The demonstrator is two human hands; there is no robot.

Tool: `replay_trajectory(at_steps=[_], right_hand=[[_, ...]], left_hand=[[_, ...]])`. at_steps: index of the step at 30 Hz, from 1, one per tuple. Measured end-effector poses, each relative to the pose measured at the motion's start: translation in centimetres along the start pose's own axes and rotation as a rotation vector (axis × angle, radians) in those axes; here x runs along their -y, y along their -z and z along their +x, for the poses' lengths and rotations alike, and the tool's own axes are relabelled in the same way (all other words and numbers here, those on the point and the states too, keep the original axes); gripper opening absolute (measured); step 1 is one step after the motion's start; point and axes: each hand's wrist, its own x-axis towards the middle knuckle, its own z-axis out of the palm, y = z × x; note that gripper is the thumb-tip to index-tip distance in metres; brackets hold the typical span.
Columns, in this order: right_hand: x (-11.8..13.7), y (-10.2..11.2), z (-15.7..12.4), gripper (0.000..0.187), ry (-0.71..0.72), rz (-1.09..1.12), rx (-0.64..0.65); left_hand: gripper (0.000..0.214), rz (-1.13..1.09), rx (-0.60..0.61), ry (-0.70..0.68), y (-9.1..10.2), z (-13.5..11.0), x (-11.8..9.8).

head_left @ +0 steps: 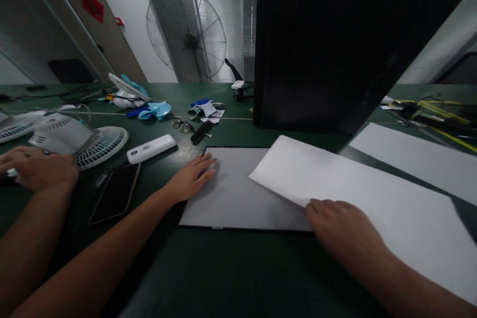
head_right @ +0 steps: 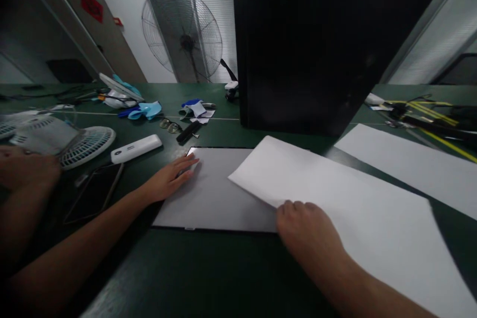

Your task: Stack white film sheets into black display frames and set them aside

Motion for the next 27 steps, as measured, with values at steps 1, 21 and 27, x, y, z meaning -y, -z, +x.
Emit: replay_trajectory(at_steps=[1, 21, 27], right_hand=[[1.7, 0.1, 0.2, 0.027, 0.111, -0.012, -0.062], [-1.4, 1.3, 2.0, 0.044, 0.162, 0.174, -0.268], [-20.0, -2.3, -1.2, 0.084, -0.573, -0.174, -0.251]], left_hand=[[0.087, -0.015, -0.006, -0.003, 0.0, 0.0, 0.0], [0.075, -0.024, 0.113, -0.119, 0.4, -0.5, 0.8], [0.074, -0.016, 0.089, -0.146, 0.5, -0.6, 0.9]])
